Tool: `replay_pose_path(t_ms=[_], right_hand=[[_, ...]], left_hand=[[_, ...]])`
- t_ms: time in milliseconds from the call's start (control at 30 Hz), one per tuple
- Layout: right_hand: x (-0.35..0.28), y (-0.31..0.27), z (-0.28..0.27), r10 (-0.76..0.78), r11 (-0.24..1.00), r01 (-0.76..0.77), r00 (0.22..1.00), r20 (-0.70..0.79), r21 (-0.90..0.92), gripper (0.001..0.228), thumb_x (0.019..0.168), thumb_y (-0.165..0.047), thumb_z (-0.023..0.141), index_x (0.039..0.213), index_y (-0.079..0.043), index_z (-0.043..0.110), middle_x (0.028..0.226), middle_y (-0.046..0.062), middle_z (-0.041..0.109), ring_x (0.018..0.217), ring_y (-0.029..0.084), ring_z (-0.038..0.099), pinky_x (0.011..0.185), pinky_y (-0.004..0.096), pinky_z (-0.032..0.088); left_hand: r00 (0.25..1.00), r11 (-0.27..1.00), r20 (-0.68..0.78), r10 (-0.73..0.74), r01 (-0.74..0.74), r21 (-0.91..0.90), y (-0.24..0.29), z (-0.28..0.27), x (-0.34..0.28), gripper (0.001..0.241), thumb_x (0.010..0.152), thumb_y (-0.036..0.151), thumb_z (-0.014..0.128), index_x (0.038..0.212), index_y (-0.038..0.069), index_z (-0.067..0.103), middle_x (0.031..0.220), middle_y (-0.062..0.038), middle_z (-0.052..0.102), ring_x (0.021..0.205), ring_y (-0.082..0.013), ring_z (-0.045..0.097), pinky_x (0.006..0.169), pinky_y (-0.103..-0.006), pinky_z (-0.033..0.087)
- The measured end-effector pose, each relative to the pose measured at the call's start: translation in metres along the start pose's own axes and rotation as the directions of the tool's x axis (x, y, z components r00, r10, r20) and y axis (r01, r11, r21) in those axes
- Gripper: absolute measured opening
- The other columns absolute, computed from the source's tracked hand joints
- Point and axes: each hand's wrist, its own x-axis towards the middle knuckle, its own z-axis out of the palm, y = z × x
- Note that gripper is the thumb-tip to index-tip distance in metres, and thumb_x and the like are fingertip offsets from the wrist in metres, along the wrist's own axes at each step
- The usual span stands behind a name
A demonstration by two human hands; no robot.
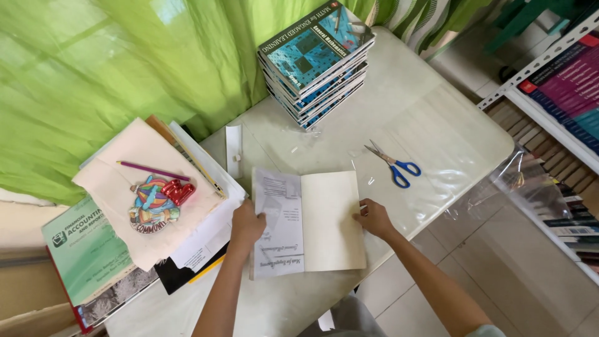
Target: Wrapping books with plastic covers to protect them.
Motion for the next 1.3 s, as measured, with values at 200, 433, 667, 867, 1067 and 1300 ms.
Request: replay_pose_path(t_ms=[200,433,667,867,1067,1300], right_hand=[[0.006,-0.001,0.012,-0.019,0.978,0.006,0.998,-0.060,-0.208,0.042,0.080,-0.024,0.084,0.111,0.000,0.068,0.081,0.011,0.073,0.070,0.023,0.069,0.068,0.035,0.057],[0.007,-0.003,0.003,0.061,0.987,-0.065,0.998,-0.028,-0.144,0.038,0.078,-0.022,0.087,0.103,-0.001,0.068,0.083,0.011,0.074,0.069,0.021,0.068,0.066,0.033,0.057],[0.007,0.000,-0.013,0.176,0.984,-0.175,0.982,0.070,-0.013,0.033,0.078,-0.016,0.087,0.100,0.002,0.070,0.085,0.012,0.076,0.068,0.020,0.075,0.062,0.030,0.061],[0.060,0.019,-0.019,0.075,0.997,-0.077,0.993,-0.096,-0.013,0.029,0.086,-0.022,0.080,0.104,0.000,0.077,0.089,0.012,0.080,0.072,0.018,0.076,0.069,0.030,0.060],[0.111,0.013,-0.030,-0.001,0.999,0.010,0.984,-0.176,0.053,0.027,0.083,-0.019,0.083,0.102,0.000,0.079,0.088,0.012,0.080,0.073,0.017,0.076,0.069,0.029,0.060],[0.124,-0.004,-0.033,0.066,0.997,-0.073,0.973,-0.221,-0.020,0.026,0.080,-0.022,0.085,0.094,0.000,0.080,0.081,0.010,0.079,0.069,0.017,0.075,0.067,0.030,0.058]], left_hand=[[0.943,0.961,-0.308,0.127,-0.040,0.273,0.040,0.005,-0.022,0.051,0.084,0.000,0.066,0.132,-0.010,0.054,0.113,-0.029,0.069,0.107,-0.0436,0.067,0.093,-0.0495,0.054],[0.880,0.706,0.051,0.472,-0.412,0.576,0.031,0.143,0.015,0.041,0.100,-0.007,0.053,0.140,0.000,0.057,0.155,-0.025,0.053,0.144,-0.0370,0.047,0.127,-0.0511,0.036],[0.865,0.720,0.382,0.324,-0.488,0.494,0.086,0.154,0.002,0.066,0.090,0.003,0.064,0.150,0.002,0.038,0.163,-0.032,0.017,0.149,-0.0573,0.014,0.121,-0.0597,0.019],[0.823,0.675,0.471,0.319,-0.546,0.496,0.110,0.145,0.003,0.078,0.084,0.003,0.070,0.153,0.005,0.034,0.163,-0.033,0.018,0.154,-0.0469,0.013,0.124,-0.0629,0.018],[0.815,0.639,0.396,0.423,-0.578,0.508,0.093,0.192,0.014,0.077,0.087,0.011,0.073,0.152,0.003,0.033,0.161,-0.030,0.022,0.150,-0.0492,0.018,0.113,-0.0741,0.024],[0.780,0.580,0.569,0.262,-0.598,0.553,0.150,0.122,0.001,0.086,0.091,0.043,0.070,0.158,0.008,0.029,0.158,-0.024,0.029,0.147,-0.0413,0.030,0.106,-0.0731,0.036]])
